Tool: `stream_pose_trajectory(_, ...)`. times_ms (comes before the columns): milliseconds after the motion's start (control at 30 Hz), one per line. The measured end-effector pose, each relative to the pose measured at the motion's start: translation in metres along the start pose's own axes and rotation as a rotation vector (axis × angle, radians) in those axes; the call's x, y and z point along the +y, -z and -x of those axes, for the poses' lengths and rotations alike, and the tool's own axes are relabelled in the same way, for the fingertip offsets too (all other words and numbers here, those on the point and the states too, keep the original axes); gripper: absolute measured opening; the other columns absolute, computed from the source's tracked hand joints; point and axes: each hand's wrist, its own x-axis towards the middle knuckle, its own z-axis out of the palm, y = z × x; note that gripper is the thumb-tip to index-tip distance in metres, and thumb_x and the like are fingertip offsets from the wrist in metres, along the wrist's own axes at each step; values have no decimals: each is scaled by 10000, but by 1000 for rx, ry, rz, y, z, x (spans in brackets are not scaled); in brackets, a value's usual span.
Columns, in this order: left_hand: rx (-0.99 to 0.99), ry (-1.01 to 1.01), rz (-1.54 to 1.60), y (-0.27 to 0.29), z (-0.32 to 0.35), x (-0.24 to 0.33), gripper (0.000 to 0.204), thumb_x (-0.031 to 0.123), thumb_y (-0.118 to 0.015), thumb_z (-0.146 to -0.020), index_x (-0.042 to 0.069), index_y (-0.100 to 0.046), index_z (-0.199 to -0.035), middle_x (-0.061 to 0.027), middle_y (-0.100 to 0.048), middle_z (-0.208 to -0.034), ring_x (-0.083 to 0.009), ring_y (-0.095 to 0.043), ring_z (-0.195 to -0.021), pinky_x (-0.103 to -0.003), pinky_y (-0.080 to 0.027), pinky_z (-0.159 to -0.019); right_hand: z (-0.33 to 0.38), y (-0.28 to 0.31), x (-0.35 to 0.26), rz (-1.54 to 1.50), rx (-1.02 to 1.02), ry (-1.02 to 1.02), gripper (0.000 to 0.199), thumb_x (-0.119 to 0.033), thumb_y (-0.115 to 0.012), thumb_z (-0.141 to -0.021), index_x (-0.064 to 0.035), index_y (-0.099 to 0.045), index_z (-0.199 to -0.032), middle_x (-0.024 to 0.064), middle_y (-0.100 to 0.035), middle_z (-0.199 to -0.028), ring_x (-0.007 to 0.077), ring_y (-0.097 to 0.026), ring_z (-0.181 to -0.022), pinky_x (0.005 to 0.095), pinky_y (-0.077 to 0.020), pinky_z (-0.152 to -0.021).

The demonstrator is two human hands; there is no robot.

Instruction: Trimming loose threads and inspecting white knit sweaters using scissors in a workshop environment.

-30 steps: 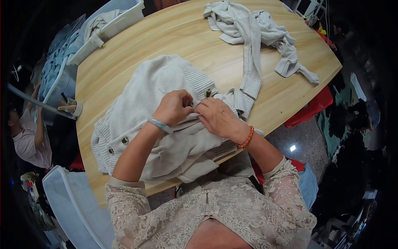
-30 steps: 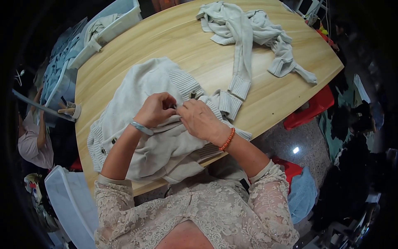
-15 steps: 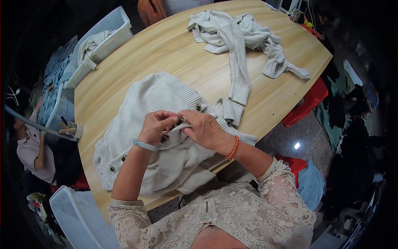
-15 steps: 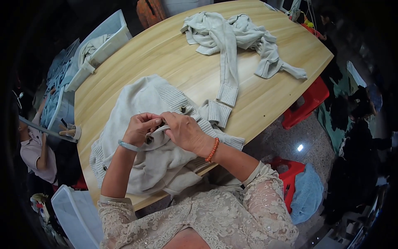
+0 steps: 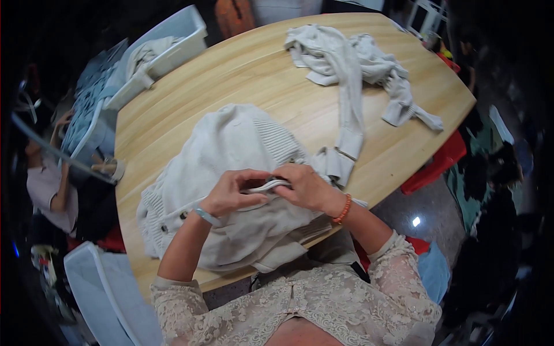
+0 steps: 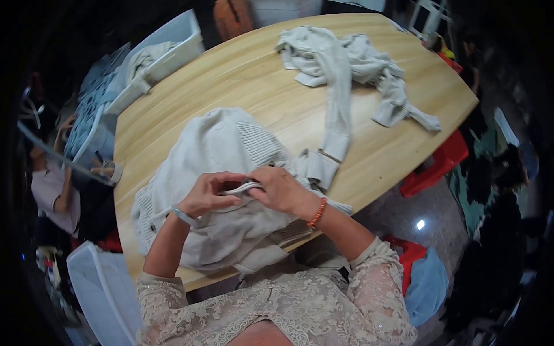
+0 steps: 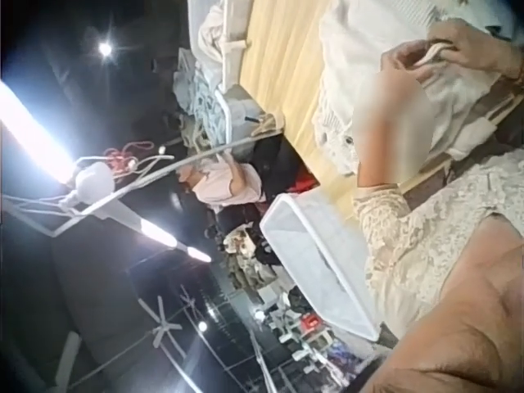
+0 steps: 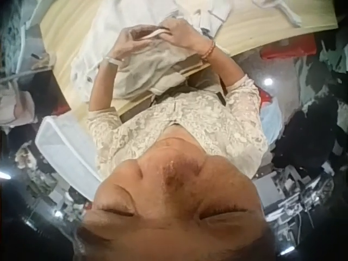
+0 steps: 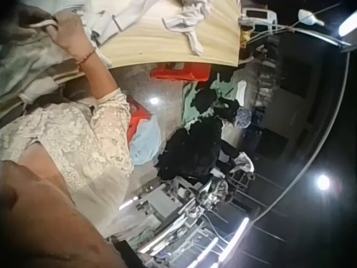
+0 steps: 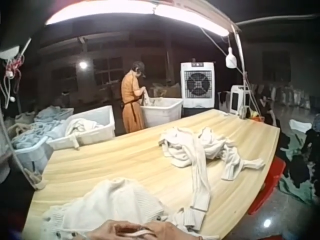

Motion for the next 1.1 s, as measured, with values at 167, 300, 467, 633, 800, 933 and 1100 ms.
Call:
stream_pose_trajectory(167, 225, -130, -352, -16, -5, -16, 265, 22, -658, -816, -11, -696, -1076, -150, -706, -967, -183, -681, -850, -299, -532, -769, -1, 7, -2, -103, -64, -93, 255, -126, -675, -817, -26, -677, -1052, 193, -667, -887, 364, -650, -825, 407, -513, -728)
stream_pose_trajectory(300, 283, -167, -499, -15, -5, -13, 210, 82, -628, -807, 10, -726, -978, -212, -683, -830, -278, -668, -732, -341, -514, -690, -2, 15, -11, -124, -195, -152, 288, -58, -640, -849, -38, -667, -1135, 163, -638, -836, 296, -611, -721, 370, -484, -684)
stream_pose_trajectory(467, 227, -3, -362, -9, -7, -10, 199, 67, -625, -817, -2, -728, -973, -141, -692, -748, -128, -604, -656, -295, -493, -642, 0, 15, -9, -165, -178, -119, 311, 6, -597, -836, -12, -658, -1141, 158, -619, -816, 270, -579, -694, 339, -472, -671)
stream_pose_trajectory(633, 195, -45, -88, 1, -13, -21, 178, 41, -635, -823, -25, -728, -959, -52, -697, -756, -68, -570, -689, -246, -480, -638, -2, 15, -4, -248, -134, -118, 277, 63, -568, -809, 31, -674, -1063, 121, -632, -804, 204, -569, -680, 293, -460, -649)
stream_pose_trajectory(800, 125, -79, 37, 3, -16, -31, 135, 29, -649, -829, -25, -719, -931, -21, -685, -767, -55, -576, -713, -222, -474, -643, -1, 16, -9, -288, -133, -46, 263, 88, -577, -775, 47, -666, -1019, 75, -573, -762, 144, -536, -691, 270, -429, -638)
stream_pose_trajectory(933, 61, -94, -86, 4, -5, -33, 120, 59, -680, -876, -5, -703, -975, 13, -671, -817, -32, -557, -746, -196, -456, -640, -3, 15, -20, -216, -172, 17, 202, 53, -622, -762, 41, -662, -960, 103, -586, -746, 200, -557, -666, 291, -448, -623)
stream_pose_trajectory(1100, 109, -72, -413, -3, -8, -18, 178, 161, -756, -816, 8, -670, -846, -61, -690, -748, -95, -605, -672, -267, -463, -596, 13, 30, -1, 147, -133, -50, 206, -156, -760, -781, -29, -698, -931, 139, -677, -810, 308, -671, -725, 361, -517, -653)
